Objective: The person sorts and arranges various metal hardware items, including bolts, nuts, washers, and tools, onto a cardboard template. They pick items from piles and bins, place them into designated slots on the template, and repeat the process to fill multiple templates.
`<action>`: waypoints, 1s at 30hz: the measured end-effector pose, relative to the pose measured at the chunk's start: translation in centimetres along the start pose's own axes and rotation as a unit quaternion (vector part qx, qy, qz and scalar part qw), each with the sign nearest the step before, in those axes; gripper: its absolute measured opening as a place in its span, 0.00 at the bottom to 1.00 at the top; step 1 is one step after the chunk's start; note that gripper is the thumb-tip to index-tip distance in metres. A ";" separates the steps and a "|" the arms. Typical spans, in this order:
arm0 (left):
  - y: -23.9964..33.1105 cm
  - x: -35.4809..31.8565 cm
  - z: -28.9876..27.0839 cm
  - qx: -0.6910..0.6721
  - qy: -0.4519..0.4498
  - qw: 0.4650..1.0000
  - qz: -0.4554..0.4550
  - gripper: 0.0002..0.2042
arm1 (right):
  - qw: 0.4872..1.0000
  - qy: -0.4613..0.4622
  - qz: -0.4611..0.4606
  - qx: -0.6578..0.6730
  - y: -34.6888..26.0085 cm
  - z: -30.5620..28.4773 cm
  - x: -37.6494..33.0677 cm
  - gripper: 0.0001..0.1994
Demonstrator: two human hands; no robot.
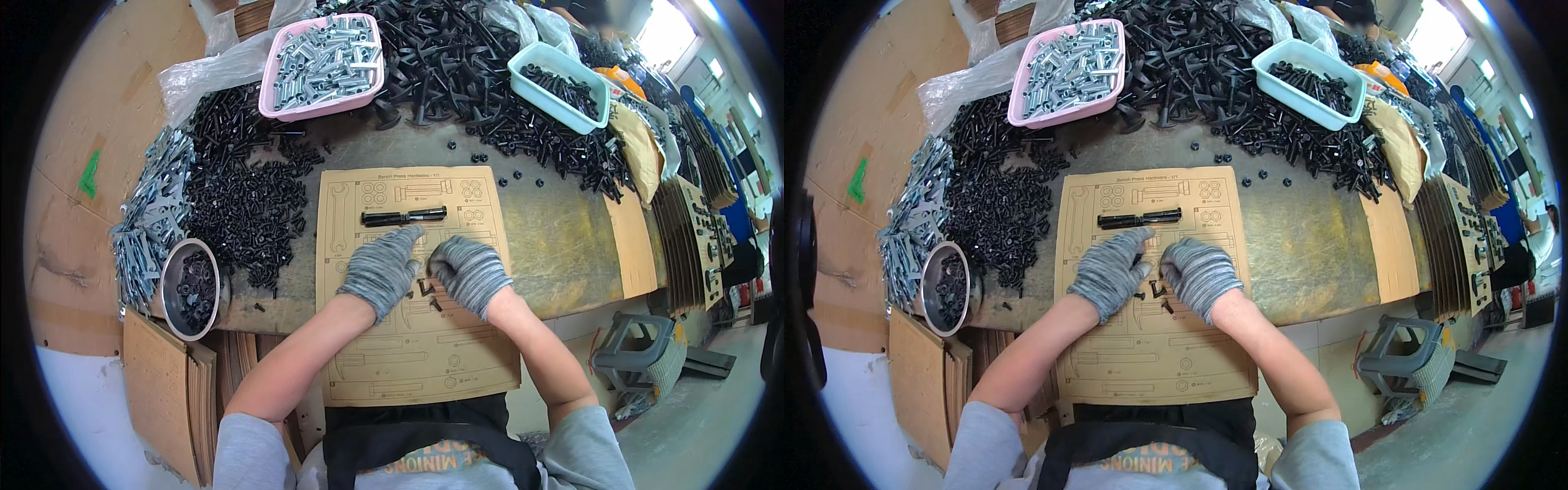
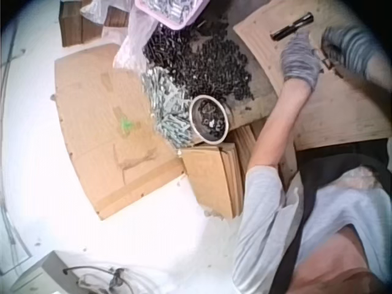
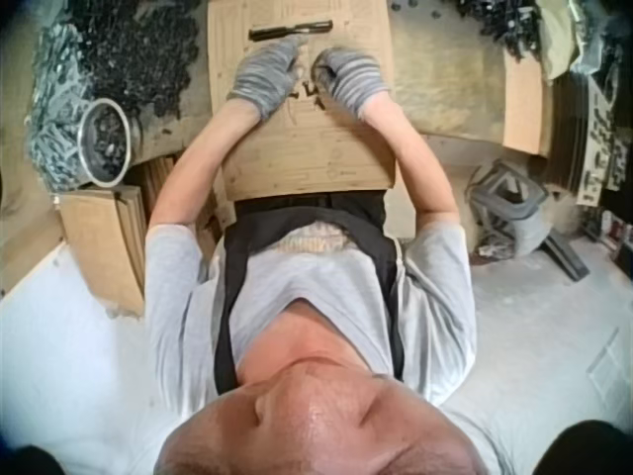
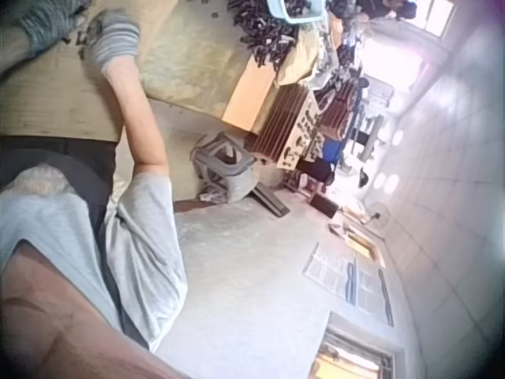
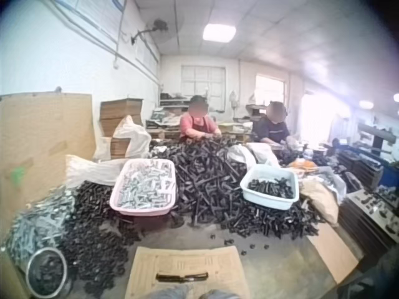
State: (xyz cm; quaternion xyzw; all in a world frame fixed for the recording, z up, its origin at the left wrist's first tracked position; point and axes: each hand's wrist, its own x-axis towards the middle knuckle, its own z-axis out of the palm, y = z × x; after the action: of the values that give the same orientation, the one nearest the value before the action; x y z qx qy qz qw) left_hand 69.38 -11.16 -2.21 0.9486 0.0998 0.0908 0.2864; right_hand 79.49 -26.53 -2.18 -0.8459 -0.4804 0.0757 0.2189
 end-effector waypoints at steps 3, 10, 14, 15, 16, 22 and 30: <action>0.9 1.7 0.0 0.000 -0.050 0.999 -0.021 0.23 | 0.996 0.090 0.012 0.004 1.9 -0.3 1.4 0.06; 0.0 1.3 -1.1 -0.181 -0.073 0.976 -0.097 0.22 | 0.992 0.113 -0.060 0.008 2.5 0.6 2.1 0.04; -0.7 0.4 -1.2 -0.228 -0.039 0.965 -0.126 0.20 | 0.987 0.134 -0.074 0.039 2.0 0.9 2.4 0.04; -0.8 0.3 -1.2 -0.210 -0.035 0.970 -0.120 0.19 | 0.988 0.133 -0.071 0.030 2.0 1.1 2.4 0.04; -0.9 0.3 -1.3 -0.193 -0.031 0.974 -0.113 0.18 | 0.989 0.132 -0.070 0.020 1.9 1.1 2.5 0.04; -1.2 -0.1 -1.3 -0.043 0.021 0.999 0.016 0.13 | 0.988 0.127 -0.084 0.017 2.4 1.1 2.5 0.04; -1.0 -0.5 0.0 0.115 0.003 0.991 0.071 0.06 | 0.992 0.103 -0.068 0.017 2.6 1.1 2.2 0.06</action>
State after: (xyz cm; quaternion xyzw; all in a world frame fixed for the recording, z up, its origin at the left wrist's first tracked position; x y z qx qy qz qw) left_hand 68.79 -10.46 -2.86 0.9796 0.0431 0.1011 0.1684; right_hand 82.34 -25.47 -4.18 -0.8108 -0.5103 -0.0186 0.2862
